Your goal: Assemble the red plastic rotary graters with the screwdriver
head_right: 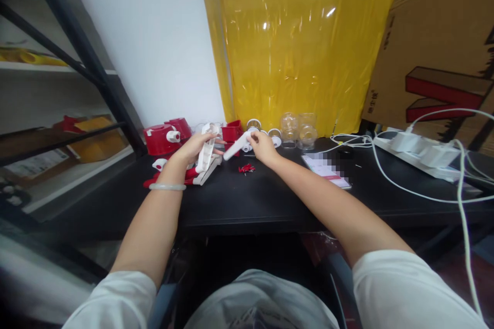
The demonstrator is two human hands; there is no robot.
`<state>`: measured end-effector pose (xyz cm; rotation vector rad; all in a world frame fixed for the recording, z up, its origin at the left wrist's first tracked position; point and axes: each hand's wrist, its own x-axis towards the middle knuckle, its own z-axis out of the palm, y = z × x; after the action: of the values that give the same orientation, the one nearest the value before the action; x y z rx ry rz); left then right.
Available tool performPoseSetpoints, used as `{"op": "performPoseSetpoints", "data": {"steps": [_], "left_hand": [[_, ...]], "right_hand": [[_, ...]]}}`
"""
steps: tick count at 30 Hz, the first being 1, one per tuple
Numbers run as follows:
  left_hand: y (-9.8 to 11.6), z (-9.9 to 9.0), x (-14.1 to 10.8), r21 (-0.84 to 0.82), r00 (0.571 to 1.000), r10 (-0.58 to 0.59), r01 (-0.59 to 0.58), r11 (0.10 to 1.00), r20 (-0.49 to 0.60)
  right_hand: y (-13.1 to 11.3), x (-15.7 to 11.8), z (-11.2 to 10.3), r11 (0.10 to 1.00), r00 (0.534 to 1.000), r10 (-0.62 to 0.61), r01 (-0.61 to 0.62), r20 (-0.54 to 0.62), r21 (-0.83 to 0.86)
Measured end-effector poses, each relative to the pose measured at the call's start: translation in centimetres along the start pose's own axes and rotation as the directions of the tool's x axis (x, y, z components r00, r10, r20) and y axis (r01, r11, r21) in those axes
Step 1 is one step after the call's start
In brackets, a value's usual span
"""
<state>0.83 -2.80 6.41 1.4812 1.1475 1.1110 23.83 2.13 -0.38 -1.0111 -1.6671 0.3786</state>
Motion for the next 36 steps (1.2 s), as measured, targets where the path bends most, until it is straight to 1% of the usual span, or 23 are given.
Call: {"op": "performPoseSetpoints", "data": {"steps": [2, 3, 4, 6, 9, 12, 14, 16, 20, 24, 26, 31, 36], "left_hand": [[-0.2, -0.8, 0.5, 0.098, 0.985, 0.075, -0.06, 0.993, -0.157], [-0.3, -1.1, 0.7, 0.169, 0.966, 0.111, -0.073, 0.983, -0.234], [-0.5, -1.3, 0.9, 0.241, 0.947, 0.144, -0.073, 0.968, -0.288], [-0.7, -1.4, 1.1, 0.364, 0.916, 0.201, -0.066, 0.929, -0.347], [-0.6, -1.3, 1.0, 0.482, 0.884, 0.248, -0.03, 0.876, -0.395], [-0.5, -1.2, 0.7, 0.543, 0.838, 0.291, 0.007, 0.84, -0.462], [-0.6, -1.3, 0.8, 0.548, 0.82, 0.308, 0.008, 0.836, -0.482], [-0.8, -1.4, 1.0, 0.542, 0.814, 0.314, 0.002, 0.84, -0.489], [-1.3, -1.7, 1.5, 0.552, 0.8, 0.334, -0.004, 0.834, -0.498], [-1.6, -1.6, 1.8, 0.604, 0.79, 0.356, 0.021, 0.797, -0.498], [-1.7, -1.5, 1.8, 0.628, 0.783, 0.367, 0.038, 0.777, -0.503], [-1.8, -1.5, 1.8, 0.639, 0.791, 0.367, 0.039, 0.769, -0.49], [-1.6, -1.6, 1.7, 0.647, 0.777, 0.389, 0.032, 0.762, -0.496]], "right_hand": [[-0.3, -0.2, 1.1, 0.989, 0.996, -0.015, 0.027, 0.083, -0.147], [-0.5, -0.4, 1.8, 0.981, 0.991, -0.011, 0.037, 0.136, -0.191], [-0.8, -0.6, 2.6, 0.975, 0.98, 0.012, 0.033, 0.197, -0.221], [-1.5, -1.0, 4.4, 0.966, 0.95, 0.091, -0.011, 0.299, -0.258], [-2.4, -1.4, 6.6, 0.937, 0.922, 0.173, -0.046, 0.347, -0.347], [-2.9, -1.6, 7.9, 0.911, 0.907, 0.187, -0.017, 0.378, -0.411], [-2.9, -1.7, 8.3, 0.901, 0.899, 0.195, -0.006, 0.392, -0.435], [-2.9, -1.7, 8.5, 0.897, 0.894, 0.209, -0.014, 0.397, -0.441], [-2.8, -1.5, 9.0, 0.906, 0.885, 0.245, -0.064, 0.396, -0.418], [-2.8, -1.2, 9.7, 0.912, 0.881, 0.263, -0.094, 0.393, -0.4], [-3.1, -1.1, 10.0, 0.913, 0.877, 0.267, -0.097, 0.399, -0.396], [-4.5, -0.6, 10.3, 0.899, 0.864, 0.281, -0.084, 0.418, -0.429], [-5.3, -0.9, 10.6, 0.88, 0.869, 0.284, -0.07, 0.404, -0.469]]}}
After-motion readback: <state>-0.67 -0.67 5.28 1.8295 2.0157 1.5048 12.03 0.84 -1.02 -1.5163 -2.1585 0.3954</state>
